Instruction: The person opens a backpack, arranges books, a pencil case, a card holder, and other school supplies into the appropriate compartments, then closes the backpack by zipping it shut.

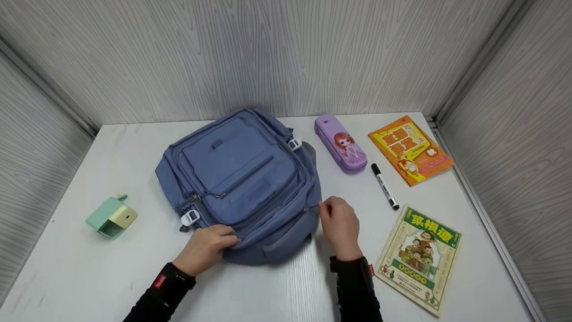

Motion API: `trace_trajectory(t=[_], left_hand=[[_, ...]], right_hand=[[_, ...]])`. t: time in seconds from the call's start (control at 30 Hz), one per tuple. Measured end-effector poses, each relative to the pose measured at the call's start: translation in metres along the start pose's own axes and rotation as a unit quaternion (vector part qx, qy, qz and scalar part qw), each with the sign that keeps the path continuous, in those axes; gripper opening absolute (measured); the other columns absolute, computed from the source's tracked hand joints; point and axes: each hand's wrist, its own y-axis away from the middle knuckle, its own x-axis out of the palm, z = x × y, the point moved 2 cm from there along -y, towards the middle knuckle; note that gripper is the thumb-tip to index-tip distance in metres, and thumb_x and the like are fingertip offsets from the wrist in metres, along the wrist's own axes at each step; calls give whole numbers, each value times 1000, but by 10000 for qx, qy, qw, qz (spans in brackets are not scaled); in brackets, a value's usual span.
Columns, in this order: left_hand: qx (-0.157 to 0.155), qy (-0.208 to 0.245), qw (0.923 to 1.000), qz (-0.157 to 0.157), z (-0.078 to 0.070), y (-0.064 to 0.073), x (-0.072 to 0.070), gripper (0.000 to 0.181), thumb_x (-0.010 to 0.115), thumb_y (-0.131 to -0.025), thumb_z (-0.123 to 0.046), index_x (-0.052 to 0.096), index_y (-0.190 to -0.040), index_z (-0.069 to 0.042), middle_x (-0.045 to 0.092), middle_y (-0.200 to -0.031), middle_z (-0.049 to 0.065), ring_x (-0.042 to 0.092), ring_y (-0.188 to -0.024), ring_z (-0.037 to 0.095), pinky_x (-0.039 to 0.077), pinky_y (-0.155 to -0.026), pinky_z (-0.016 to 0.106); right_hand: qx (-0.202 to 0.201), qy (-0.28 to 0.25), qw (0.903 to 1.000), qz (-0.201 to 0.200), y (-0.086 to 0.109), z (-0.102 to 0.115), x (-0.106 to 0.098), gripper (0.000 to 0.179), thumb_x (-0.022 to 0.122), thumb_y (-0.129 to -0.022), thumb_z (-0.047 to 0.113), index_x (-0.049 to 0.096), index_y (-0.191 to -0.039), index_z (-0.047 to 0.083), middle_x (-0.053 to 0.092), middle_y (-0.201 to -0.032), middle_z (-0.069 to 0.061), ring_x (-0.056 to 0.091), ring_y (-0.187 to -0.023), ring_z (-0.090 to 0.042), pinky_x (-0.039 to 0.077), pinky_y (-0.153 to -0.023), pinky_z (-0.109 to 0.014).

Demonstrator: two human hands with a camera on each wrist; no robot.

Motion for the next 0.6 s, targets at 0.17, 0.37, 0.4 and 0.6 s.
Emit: trace_trajectory(t=[0.17, 0.37, 0.4, 0.6], left_hand=[[-71, 183, 9995, -244, 11, 11, -8, 35, 66, -63, 13, 72, -76, -19, 70, -81, -7, 66, -75, 11, 54, -58, 25], [-249, 459, 9973, -523, 27, 24, -16, 30, 71, -65, 13, 74, -73, -15, 71, -82, -5, 67, -82, 12, 56, -71, 22], [-312, 452, 9969, -558, 30, 26, -17, 27, 73, -66, 12, 74, -72, -15, 71, -82, -5, 66, -82, 12, 56, -72, 22], [-831, 132, 9941, -686, 45, 36, -25, 14, 82, -69, -1, 74, -70, -12, 71, -81, -3, 66, -85, 16, 56, -75, 27]], right_hand=[[-26, 51, 10000, -66, -1, -2, -3, 20, 64, -94, 10, 63, -77, 1, 51, -64, -8, 41, -59, -15, 31, -57, -26], [-12, 78, 10000, -40, -1, -6, -4, 21, 63, -95, 10, 61, -76, 2, 51, -65, -8, 40, -59, -15, 31, -57, -26], [-3, 78, 10000, -38, -1, -6, -4, 22, 63, -96, 10, 61, -76, 2, 50, -65, -8, 40, -59, -15, 31, -57, -26], [83, 66, 9999, -75, 1, -9, -1, 21, 63, -95, 11, 61, -76, 2, 50, -65, -8, 40, -59, -15, 31, -57, -26]])
